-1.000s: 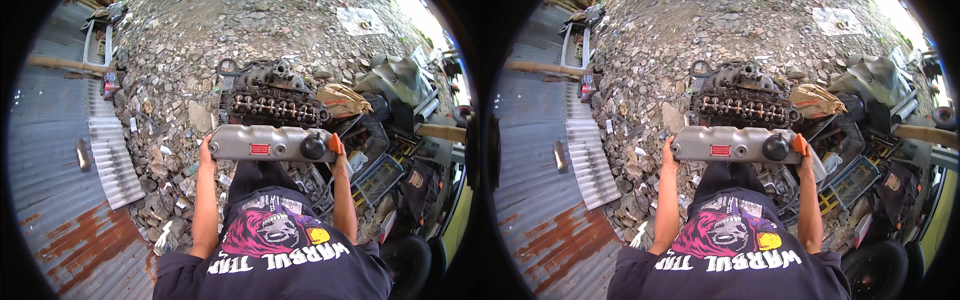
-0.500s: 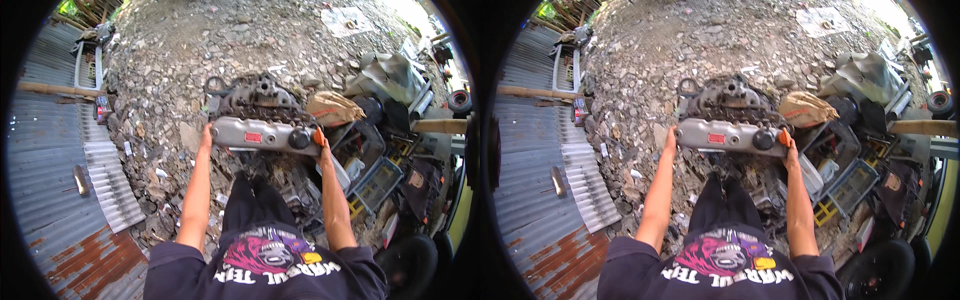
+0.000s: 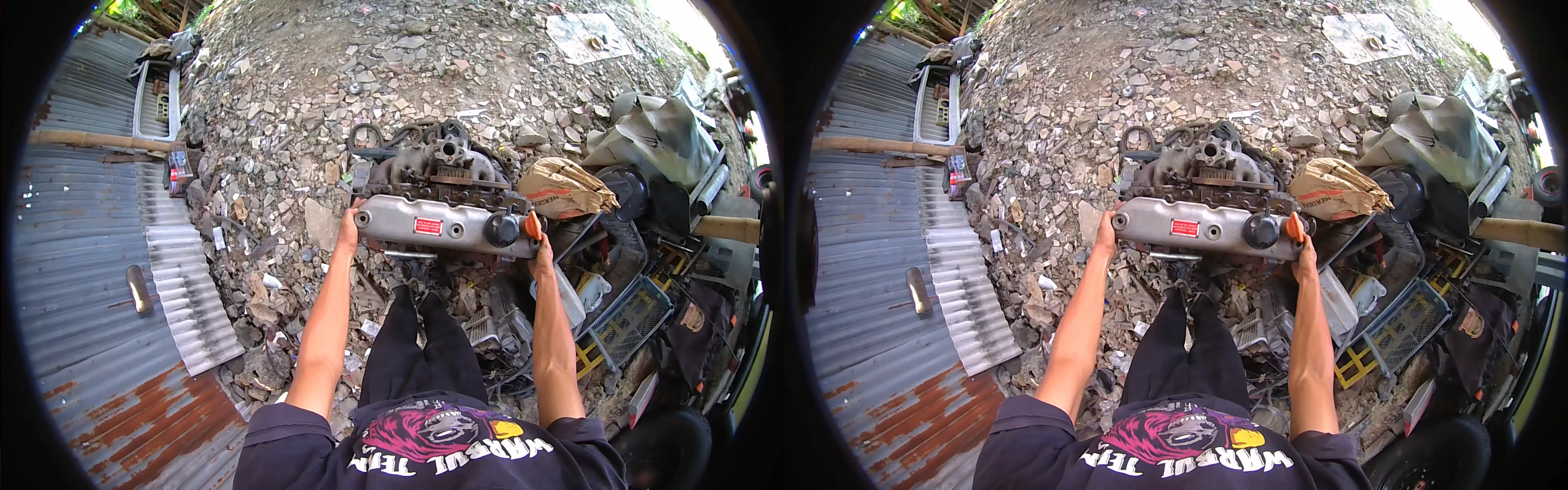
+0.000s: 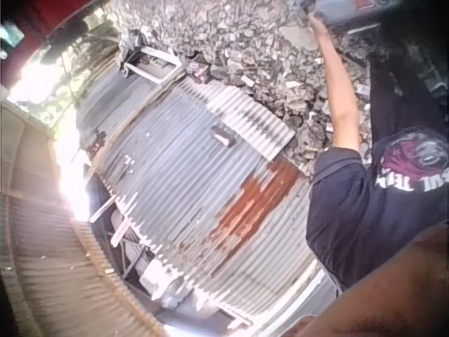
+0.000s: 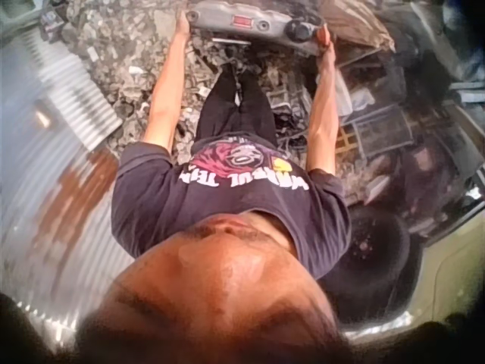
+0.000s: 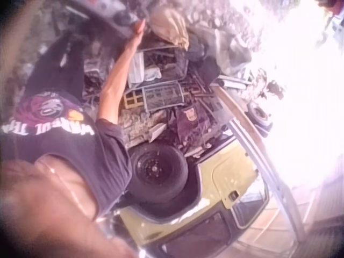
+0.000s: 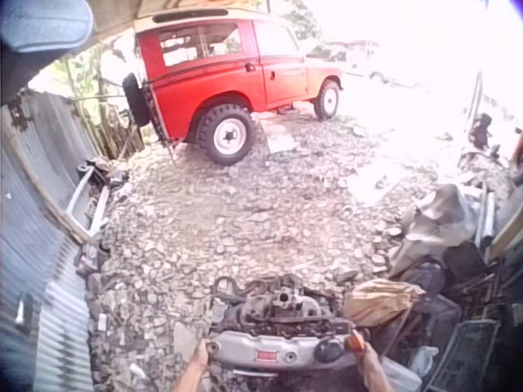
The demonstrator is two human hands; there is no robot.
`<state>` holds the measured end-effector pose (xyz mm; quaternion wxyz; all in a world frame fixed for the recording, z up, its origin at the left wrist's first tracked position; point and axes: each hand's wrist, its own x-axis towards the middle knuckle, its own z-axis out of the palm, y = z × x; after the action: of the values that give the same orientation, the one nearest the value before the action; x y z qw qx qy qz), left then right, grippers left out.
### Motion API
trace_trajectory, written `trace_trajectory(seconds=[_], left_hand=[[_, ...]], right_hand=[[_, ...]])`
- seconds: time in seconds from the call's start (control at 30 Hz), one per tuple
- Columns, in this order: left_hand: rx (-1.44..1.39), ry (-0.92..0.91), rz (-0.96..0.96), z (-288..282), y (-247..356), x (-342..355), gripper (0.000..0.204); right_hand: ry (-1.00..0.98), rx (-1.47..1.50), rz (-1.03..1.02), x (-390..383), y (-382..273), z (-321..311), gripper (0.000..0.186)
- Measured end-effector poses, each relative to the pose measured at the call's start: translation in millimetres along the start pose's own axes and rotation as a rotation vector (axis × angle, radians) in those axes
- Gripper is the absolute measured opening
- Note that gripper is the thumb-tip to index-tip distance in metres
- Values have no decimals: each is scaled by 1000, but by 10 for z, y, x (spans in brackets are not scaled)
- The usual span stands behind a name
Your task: The person cleans a valve cover with liquid from a bottle and a brush tool, wipes the part with a cloth, and then places it onto an engine block and fits it into place by hand.
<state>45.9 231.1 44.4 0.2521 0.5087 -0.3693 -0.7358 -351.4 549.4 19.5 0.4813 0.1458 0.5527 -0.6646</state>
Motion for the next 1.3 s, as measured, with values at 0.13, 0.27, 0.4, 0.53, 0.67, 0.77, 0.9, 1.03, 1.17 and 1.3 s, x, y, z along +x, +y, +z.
trace_trajectory(seconds=[0.13, 0.27, 0.4, 0.53, 0.67, 0.77, 0.9, 1.03, 1.17, 1.3], left_hand=[[-18, 55, 66, -31, -44, 27, 54], [240, 132, 166, 84, -51, -5, 58], [502, 221, 302, -12, -60, -48, 63], [517, 169, 78, 155, -13, -199, 77], [521, 298, -17, -6, -116, -89, 85], [404, 272, -34, -2, -164, -26, 84], [284, 258, -65, -69, -203, -19, 79], [-148, 185, -93, -18, -179, -70, 78], [-79, 120, -36, 37, -139, -143, 73], [-21, 159, 16, -127, -157, -154, 66]], right_hand=[[0, -3, -47, 110, 33, 87, 41], [61, -56, -72, 320, 5, 60, 38], [58, -287, -196, 441, 173, 52, 40], [185, -499, -335, 247, 353, 102, 48], [320, -419, -282, 265, 370, 281, 47], [413, -377, -157, 267, 262, 319, 45], [424, -310, -133, 188, 206, 444, 42], [391, -328, -139, 199, 94, 455, 38], [372, -275, -73, 157, 54, 419, 35], [256, -328, -100, 188, 47, 444, 34]])
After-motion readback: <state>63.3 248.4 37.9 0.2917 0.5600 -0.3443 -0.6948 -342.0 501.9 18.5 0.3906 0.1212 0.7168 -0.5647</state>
